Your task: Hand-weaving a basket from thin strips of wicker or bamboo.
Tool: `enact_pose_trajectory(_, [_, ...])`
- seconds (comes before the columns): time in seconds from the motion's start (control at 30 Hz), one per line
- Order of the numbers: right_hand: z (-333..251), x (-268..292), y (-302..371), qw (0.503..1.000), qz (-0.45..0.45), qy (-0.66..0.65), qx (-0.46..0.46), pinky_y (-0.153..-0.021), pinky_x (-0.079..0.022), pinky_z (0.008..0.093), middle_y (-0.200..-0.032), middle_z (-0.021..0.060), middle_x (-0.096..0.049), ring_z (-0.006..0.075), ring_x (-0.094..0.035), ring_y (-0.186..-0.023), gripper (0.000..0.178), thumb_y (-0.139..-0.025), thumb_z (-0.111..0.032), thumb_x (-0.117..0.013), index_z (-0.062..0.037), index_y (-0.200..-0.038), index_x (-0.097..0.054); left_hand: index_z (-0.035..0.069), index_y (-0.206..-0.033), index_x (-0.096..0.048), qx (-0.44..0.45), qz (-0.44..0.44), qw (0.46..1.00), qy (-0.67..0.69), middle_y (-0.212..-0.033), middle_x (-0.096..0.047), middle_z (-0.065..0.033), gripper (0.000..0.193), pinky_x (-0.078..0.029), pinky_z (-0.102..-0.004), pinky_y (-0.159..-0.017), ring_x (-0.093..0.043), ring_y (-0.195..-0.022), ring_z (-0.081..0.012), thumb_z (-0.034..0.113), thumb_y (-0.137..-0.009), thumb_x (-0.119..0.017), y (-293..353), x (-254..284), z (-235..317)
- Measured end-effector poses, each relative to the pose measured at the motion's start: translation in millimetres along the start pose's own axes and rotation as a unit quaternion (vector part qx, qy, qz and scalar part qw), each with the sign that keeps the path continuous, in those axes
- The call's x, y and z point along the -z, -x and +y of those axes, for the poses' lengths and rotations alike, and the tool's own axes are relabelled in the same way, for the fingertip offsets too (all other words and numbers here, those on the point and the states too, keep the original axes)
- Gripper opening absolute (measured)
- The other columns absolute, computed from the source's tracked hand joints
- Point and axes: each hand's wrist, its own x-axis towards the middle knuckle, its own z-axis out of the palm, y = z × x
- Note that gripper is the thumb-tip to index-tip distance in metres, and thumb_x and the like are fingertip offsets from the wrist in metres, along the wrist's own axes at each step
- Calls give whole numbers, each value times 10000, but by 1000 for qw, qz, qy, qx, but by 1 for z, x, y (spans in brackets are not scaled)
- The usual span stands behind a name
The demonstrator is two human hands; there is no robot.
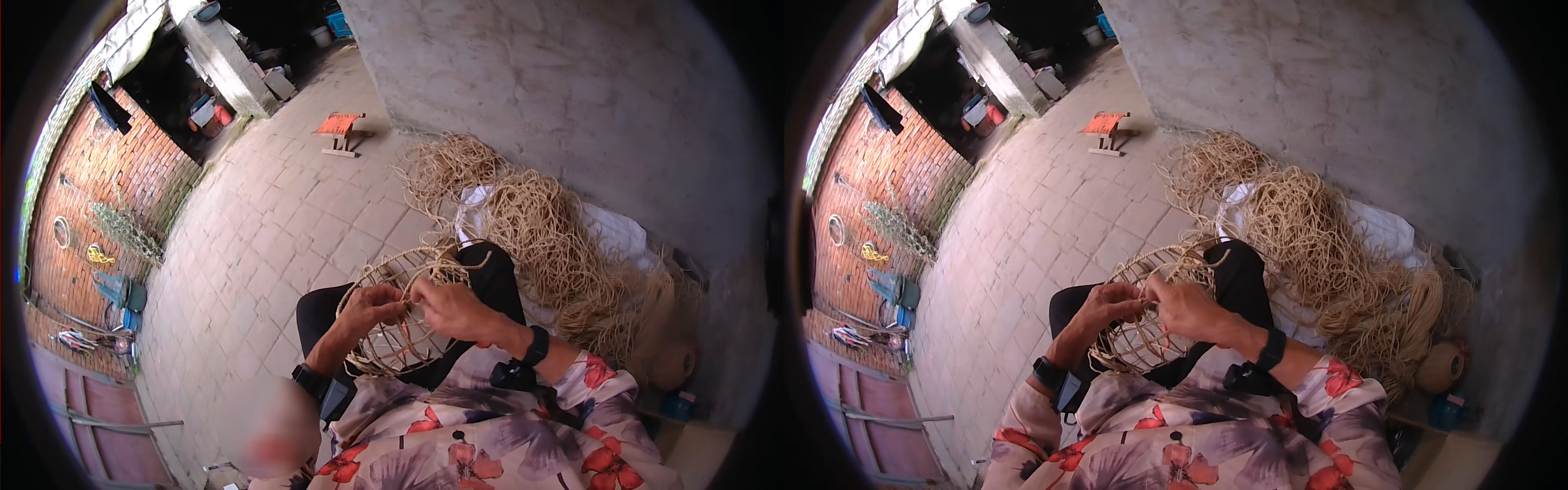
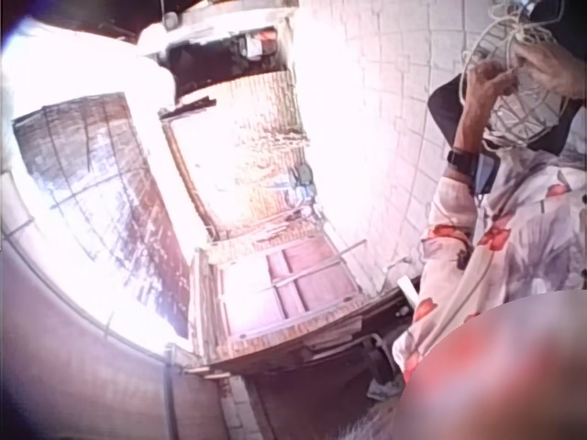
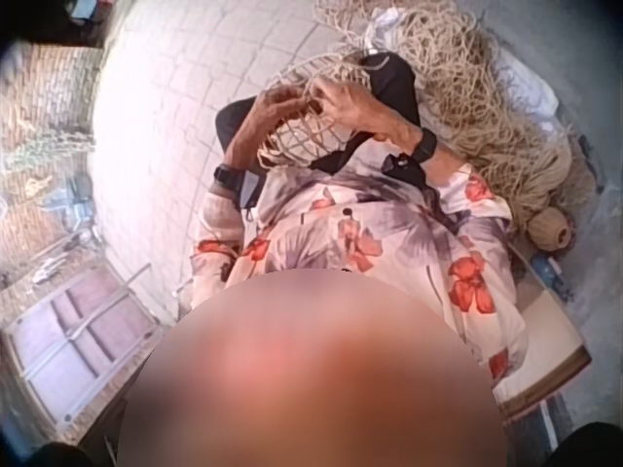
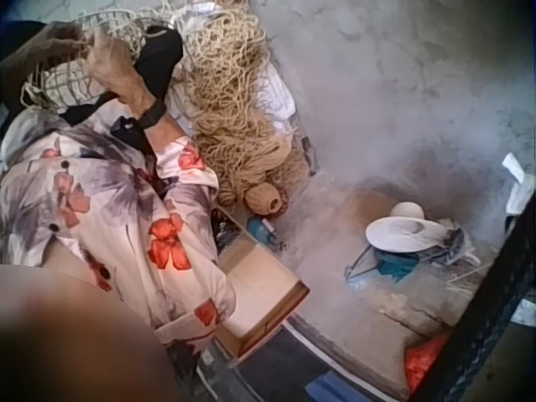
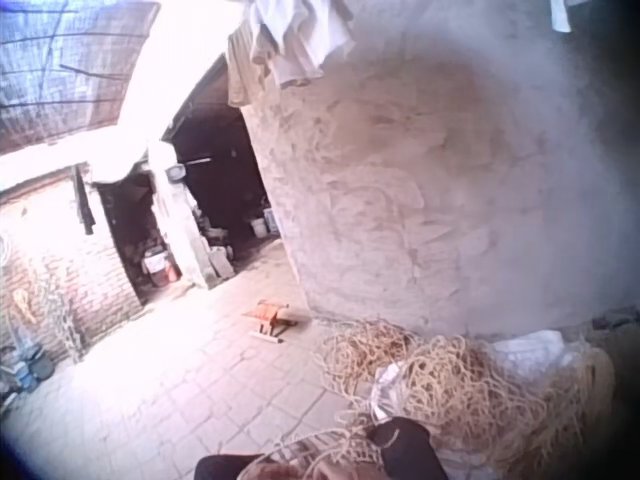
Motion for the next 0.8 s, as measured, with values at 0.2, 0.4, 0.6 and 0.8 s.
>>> enact_pose_trajectory(0.2, [10, 15, 10, 995, 4, -71, -67, -620, -472, 440, -737, 183, -609, 378, -620, -746, 124, -854, -128, -497, -36, -912, -554, -4, -968, -639, -31, -6, 999, 31, -821, -659, -29, 207, -489, -233, -697, -611, -731, -94, 159, -844, -668, 2, -1, -3])
enact_pose_trajectory(0.4, [2, 34, 6, 962, -128, -205, -124, -543, -445, 390, -679, 150, -562, 256, -585, -643, 227, -872, -226, -532, -26, -788, -599, -7, -955, -635, -19, -6, 1000, 6, -810, -667, -36, 189, -499, -232, -667, -620, -712, -95, 154, -856, -646, 5, -4, -4])
enact_pose_trajectory(0.6, [28, 86, 35, 978, -180, -55, -88, -519, -412, 354, -593, 93, -505, 152, -504, -559, 270, -814, -300, -623, -30, -796, -624, -12, -926, -631, -31, 28, 999, -33, -779, -670, -43, 181, -502, -231, -586, -620, -635, -101, 153, -852, -631, 9, 1, -6])
enact_pose_trajectory(0.8, [188, 240, 186, 893, 276, -78, -346, -514, -397, 273, -716, -40, -519, 98, -493, -628, 55, -853, -132, -572, -91, -832, -601, -5, -909, -634, -39, 26, 999, -25, -770, -675, -48, 170, -478, -229, -555, -600, -628, -89, 149, -835, -632, 3, 15, -8])
